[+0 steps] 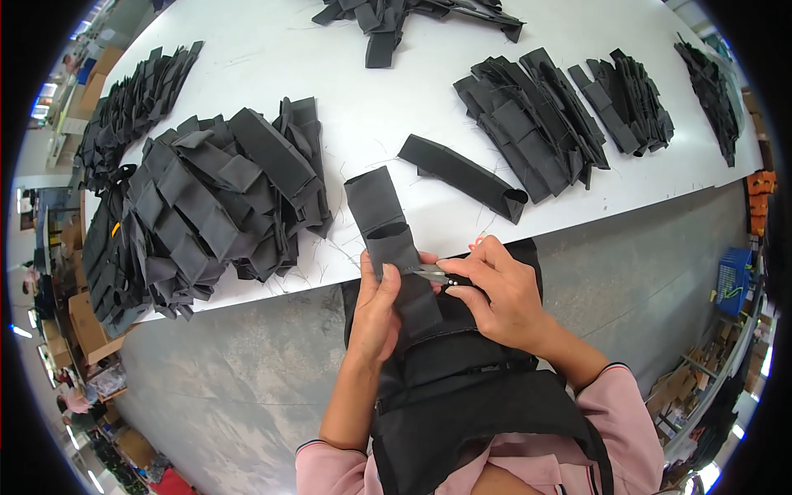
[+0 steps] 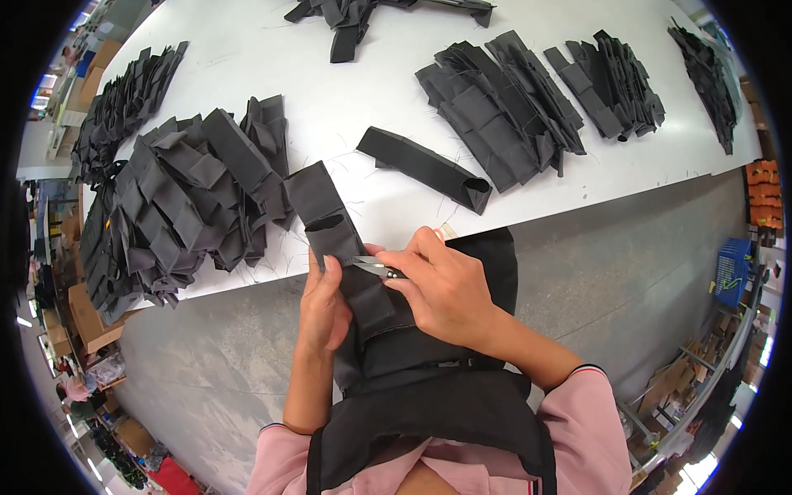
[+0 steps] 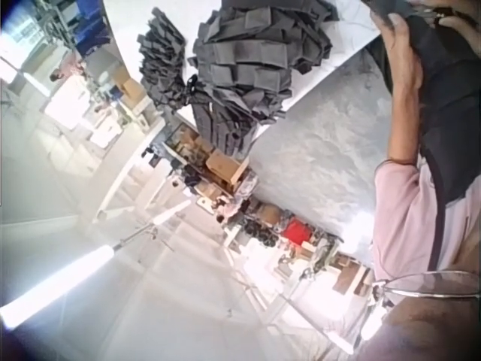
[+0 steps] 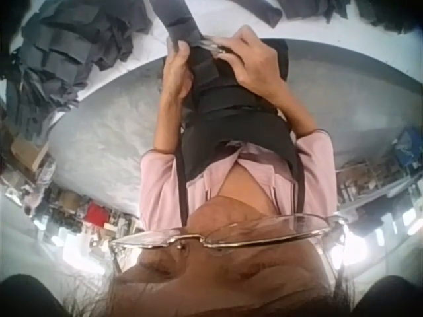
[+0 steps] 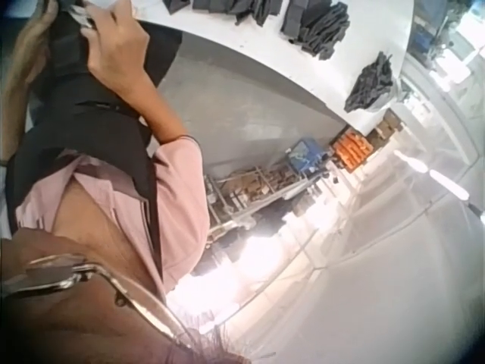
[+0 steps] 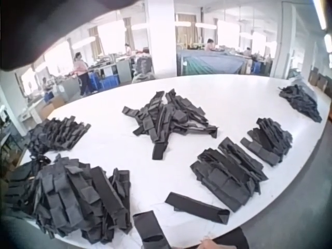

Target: The person is using small snips to trim excess threads and tidy the edges of black fabric strips in a factory setting.

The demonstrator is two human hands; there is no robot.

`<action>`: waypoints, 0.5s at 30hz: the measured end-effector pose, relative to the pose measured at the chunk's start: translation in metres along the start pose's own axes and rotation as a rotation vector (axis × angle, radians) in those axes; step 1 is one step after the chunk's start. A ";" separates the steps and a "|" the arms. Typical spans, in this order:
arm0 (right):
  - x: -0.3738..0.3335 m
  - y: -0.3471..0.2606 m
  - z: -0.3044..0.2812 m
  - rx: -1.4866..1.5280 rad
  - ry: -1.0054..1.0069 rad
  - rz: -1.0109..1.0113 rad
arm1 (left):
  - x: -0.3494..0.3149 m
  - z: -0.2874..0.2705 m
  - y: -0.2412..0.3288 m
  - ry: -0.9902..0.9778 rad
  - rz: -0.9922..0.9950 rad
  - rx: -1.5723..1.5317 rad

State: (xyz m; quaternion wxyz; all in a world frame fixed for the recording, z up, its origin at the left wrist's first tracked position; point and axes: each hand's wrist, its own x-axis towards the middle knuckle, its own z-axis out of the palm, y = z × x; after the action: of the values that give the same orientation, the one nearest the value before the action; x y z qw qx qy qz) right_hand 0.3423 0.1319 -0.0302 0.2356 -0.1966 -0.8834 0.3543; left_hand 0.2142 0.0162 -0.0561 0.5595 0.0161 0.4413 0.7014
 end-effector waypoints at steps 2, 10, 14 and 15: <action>0.000 -0.002 0.000 0.023 -0.023 0.048 | 0.001 -0.001 0.001 -0.021 0.024 0.037; 0.002 0.001 0.006 -0.040 -0.011 -0.028 | -0.001 0.005 0.003 0.037 0.001 0.027; 0.001 0.002 0.004 -0.181 -0.014 -0.127 | 0.001 0.000 0.004 -0.014 -0.060 0.012; 0.000 0.003 0.005 -0.180 -0.015 -0.130 | 0.001 -0.002 0.003 -0.012 -0.057 0.011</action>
State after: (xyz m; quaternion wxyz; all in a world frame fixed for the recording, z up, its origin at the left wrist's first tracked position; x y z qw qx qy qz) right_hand 0.3405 0.1317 -0.0356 0.2328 -0.1564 -0.9242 0.2591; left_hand 0.2104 0.0159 -0.0563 0.5817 0.0109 0.4421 0.6827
